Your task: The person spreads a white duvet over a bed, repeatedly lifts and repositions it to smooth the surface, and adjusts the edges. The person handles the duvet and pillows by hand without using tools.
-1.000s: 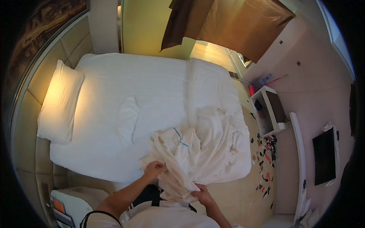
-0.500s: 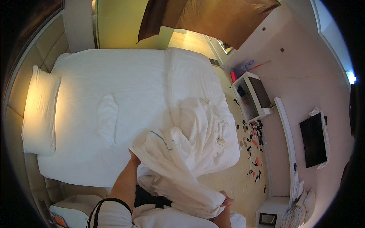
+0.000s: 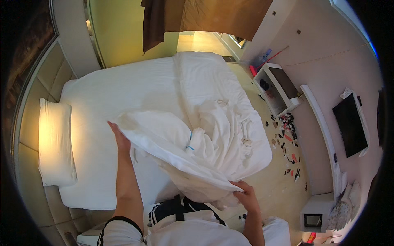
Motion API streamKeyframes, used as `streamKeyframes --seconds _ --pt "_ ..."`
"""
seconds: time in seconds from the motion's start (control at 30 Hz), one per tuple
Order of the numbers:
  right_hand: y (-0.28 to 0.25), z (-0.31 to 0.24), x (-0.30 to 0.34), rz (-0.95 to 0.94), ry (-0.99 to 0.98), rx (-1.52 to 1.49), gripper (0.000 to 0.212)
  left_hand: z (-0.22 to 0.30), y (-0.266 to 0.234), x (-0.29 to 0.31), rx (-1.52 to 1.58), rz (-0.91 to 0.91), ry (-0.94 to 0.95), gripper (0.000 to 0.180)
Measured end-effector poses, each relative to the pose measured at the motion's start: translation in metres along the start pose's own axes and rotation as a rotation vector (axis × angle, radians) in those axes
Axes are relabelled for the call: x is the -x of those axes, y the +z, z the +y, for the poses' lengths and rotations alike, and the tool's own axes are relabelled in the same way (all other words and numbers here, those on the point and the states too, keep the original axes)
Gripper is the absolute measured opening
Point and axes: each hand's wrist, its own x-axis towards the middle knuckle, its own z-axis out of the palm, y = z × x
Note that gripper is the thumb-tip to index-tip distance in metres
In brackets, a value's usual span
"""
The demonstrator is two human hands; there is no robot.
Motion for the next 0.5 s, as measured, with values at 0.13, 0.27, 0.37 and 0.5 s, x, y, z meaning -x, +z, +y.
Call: streamKeyframes --seconds 0.13,0.27,0.37,0.5 --pt "0.054 0.037 -0.016 0.0 -0.026 0.203 0.035 -0.088 -0.062 0.086 -0.716 0.406 -0.604 0.053" --pt "0.101 0.055 -0.029 -0.014 0.05 0.128 0.028 -0.135 -0.017 0.197 -0.964 -0.334 -1.0 0.025" --pt "0.121 0.058 -0.041 -0.057 0.261 0.062 0.022 -0.114 0.067 0.256 -0.931 -0.571 -0.897 0.024" --pt "0.137 0.054 -0.051 -0.153 0.392 -0.321 0.024 -0.058 0.147 0.295 -1.121 -0.624 -0.055 0.031"
